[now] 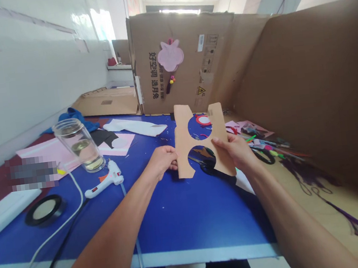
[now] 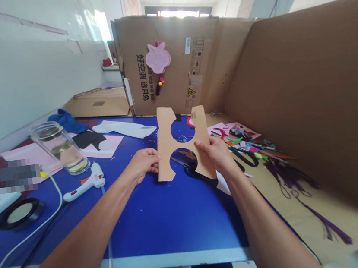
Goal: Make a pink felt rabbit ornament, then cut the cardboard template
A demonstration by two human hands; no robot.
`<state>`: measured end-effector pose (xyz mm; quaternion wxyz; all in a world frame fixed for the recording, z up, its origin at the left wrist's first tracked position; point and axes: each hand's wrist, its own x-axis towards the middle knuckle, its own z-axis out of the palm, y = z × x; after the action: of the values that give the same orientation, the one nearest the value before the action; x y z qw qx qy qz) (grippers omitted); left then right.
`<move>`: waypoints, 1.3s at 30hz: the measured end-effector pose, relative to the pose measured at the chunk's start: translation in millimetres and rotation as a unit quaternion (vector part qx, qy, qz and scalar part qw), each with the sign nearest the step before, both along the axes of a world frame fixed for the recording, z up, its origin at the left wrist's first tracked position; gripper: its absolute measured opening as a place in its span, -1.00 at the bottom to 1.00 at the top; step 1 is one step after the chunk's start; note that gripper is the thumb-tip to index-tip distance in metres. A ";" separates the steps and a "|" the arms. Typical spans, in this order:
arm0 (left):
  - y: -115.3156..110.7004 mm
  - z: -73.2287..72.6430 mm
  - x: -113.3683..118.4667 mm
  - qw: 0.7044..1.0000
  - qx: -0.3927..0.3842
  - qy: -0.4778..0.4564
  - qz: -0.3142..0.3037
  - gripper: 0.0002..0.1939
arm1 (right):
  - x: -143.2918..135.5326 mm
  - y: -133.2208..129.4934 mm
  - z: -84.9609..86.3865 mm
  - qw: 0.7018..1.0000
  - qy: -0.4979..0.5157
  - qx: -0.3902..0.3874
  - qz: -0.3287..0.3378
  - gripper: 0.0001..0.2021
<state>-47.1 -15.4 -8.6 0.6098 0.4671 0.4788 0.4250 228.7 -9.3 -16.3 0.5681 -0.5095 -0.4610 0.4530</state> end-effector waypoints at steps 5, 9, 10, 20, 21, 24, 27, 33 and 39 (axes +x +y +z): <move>-1.5 3.7 0.7 1.000 -0.003 -0.001 0.006 -0.77 | 0.0 0.5 0.0 1.000 -0.005 0.012 -0.015 -0.55; -5.7 7.8 2.1 0.999 -0.016 -0.013 -0.033 -0.82 | 1.8 0.6 2.0 0.999 0.009 0.016 -0.047 -0.59; -6.1 7.9 2.4 0.999 -0.018 -0.007 -0.034 -0.81 | 1.9 0.4 2.9 0.998 0.014 0.016 -0.051 -0.59; -0.6 2.8 1.3 1.000 0.006 -0.001 0.000 -0.83 | -1.4 -1.3 4.7 0.999 0.024 0.021 -0.033 -0.57; -0.8 3.2 1.3 1.000 0.004 -0.011 -0.001 -0.85 | -2.1 -1.2 3.7 0.999 0.020 0.020 -0.027 -0.55; -0.9 5.1 1.5 1.000 -0.004 -0.028 0.004 -0.92 | -5.2 -1.2 1.8 1.000 0.007 0.006 -0.004 -0.50; -0.1 6.8 0.9 0.999 -0.026 -0.039 0.006 -0.89 | -8.4 -2.9 3.5 1.000 0.006 -0.001 0.014 -0.47; 1.6 9.2 -2.8 0.995 -0.046 -0.093 0.009 -0.80 | -12.7 -9.0 10.3 0.998 0.019 -0.023 0.059 -0.50; 0.4 11.2 -0.1 0.995 -0.060 -0.079 0.008 -0.84 | -14.0 -10.7 10.8 0.995 0.014 -0.043 0.084 -0.47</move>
<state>-47.3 -15.1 2.5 0.6697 0.3905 0.4573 0.4358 214.7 -20.0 -5.5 0.5119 -0.4862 -0.4746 0.5257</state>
